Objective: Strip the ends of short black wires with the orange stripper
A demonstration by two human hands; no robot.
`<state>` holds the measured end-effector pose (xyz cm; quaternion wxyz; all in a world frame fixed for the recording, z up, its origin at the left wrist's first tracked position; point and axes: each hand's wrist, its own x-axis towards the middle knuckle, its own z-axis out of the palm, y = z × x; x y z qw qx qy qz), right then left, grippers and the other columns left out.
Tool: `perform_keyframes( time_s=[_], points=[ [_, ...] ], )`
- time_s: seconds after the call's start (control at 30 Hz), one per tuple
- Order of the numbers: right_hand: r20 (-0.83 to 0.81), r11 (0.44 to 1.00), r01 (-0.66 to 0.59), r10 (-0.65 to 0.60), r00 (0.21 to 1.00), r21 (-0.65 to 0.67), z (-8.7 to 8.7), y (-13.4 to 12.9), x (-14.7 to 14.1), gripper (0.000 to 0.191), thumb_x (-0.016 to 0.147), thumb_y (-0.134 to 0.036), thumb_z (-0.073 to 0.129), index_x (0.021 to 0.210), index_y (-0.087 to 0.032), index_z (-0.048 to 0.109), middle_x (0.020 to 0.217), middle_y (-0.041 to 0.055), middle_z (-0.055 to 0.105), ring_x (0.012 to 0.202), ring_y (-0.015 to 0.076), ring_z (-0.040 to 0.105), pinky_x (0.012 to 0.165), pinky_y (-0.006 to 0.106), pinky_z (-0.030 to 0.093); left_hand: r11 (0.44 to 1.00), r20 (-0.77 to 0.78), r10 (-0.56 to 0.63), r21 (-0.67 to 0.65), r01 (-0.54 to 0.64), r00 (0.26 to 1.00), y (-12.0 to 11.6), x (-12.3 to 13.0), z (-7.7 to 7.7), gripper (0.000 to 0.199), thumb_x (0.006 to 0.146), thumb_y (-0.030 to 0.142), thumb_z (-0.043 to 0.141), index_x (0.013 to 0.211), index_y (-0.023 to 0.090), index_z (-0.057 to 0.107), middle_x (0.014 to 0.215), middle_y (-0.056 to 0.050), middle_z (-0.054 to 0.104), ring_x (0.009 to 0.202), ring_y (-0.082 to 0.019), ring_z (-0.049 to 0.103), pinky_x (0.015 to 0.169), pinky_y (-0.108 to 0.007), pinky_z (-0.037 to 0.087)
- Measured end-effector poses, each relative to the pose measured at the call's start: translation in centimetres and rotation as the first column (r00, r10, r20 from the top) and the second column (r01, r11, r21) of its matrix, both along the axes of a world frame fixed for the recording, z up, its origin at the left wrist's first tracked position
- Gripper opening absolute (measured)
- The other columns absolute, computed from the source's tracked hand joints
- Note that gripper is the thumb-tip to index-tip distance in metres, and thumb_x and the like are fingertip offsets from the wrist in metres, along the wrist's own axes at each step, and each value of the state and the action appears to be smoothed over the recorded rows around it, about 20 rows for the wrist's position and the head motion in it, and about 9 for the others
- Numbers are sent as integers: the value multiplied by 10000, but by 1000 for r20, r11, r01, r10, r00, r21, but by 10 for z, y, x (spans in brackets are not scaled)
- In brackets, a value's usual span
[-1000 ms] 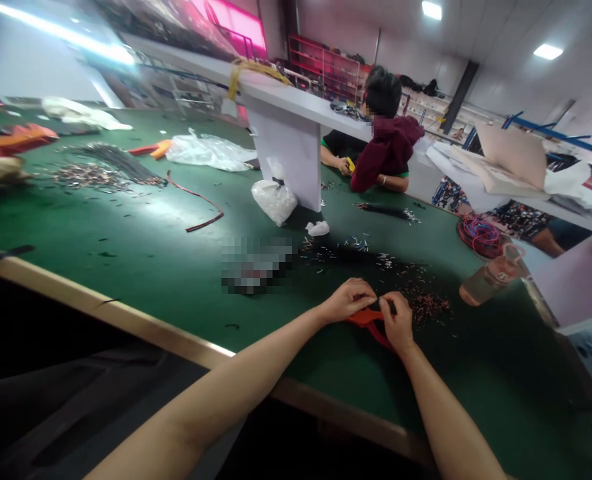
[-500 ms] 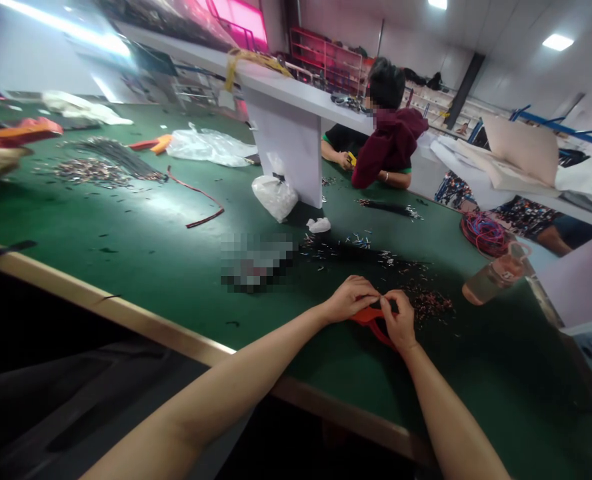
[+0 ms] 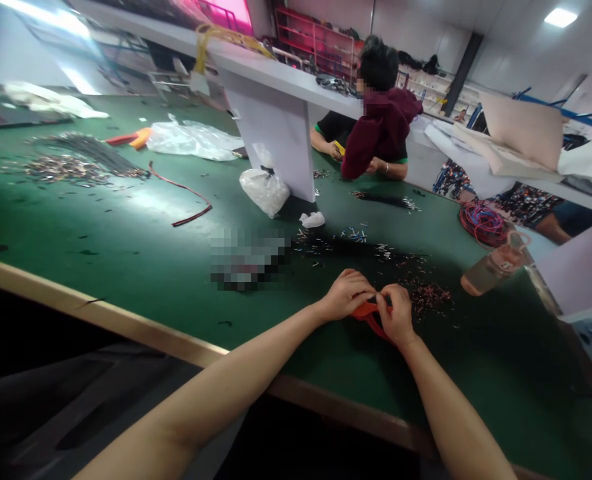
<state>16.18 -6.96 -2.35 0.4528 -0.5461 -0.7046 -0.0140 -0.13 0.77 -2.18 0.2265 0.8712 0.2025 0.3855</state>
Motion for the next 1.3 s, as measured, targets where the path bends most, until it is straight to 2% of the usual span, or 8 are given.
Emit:
perform_keyframes(
  time_s=[0.27,0.43,0.5,0.63,0.97,1.1,1.2,1.3],
  points=[
    [81,999,-4,1,997,34,18,2,-2,153,912,-242,528,768,-216,571,732,24,653,693,182,601,706,329,456,999,42,20,-41,-18,999,2,-2,4,239,907,307,501,834,204,703,797,-45,725,759,-162,617,846,-348,374],
    [176,995,-22,39,984,-97,24,-10,9,166,922,-259,515,779,-213,586,739,27,662,700,187,618,702,328,458,997,49,51,-61,-48,997,7,-4,3,224,901,307,513,829,202,698,776,-49,729,766,-174,626,840,-352,396],
    [276,982,-8,60,959,-187,21,-21,13,121,901,-310,550,912,-210,617,884,63,697,831,227,640,765,365,466,993,65,97,-81,-92,993,10,-6,2,219,899,307,517,836,201,698,769,-52,723,764,-175,630,837,-350,410],
    [444,956,45,93,891,-291,7,-42,11,550,798,-450,664,1266,-194,529,1218,143,638,1087,324,579,906,469,435,980,124,169,-125,-153,978,14,-8,1,204,895,308,532,850,203,700,787,-52,718,756,-170,633,827,-342,433],
    [511,965,153,-22,859,-215,-15,-42,-2,494,860,-404,583,1275,-137,552,1126,188,659,989,346,575,859,519,438,929,332,326,-285,-235,885,16,-11,-1,202,883,327,561,857,188,706,836,-53,689,783,-156,621,743,-291,481],
    [352,959,121,-24,936,-255,-14,-43,11,437,881,-397,542,1250,-166,582,1132,172,657,1014,332,579,869,509,455,877,414,440,-388,-283,797,21,-11,-3,227,858,371,592,857,182,718,854,-47,673,793,-146,615,744,-275,487],
    [11,958,55,-54,998,-282,2,-44,24,460,903,-432,499,1275,-167,552,1194,161,628,1086,307,578,932,479,459,839,446,499,-465,-284,743,25,-10,-5,253,836,404,612,849,181,731,842,-43,678,797,-150,614,748,-274,483],
    [-373,946,-92,-32,927,-310,25,-42,28,449,900,-465,514,1270,-213,549,1178,106,648,1041,261,622,916,414,492,816,453,523,-511,-270,722,26,-9,-4,250,819,406,630,846,184,741,826,-39,683,772,-147,608,726,-271,477]
  ],
)
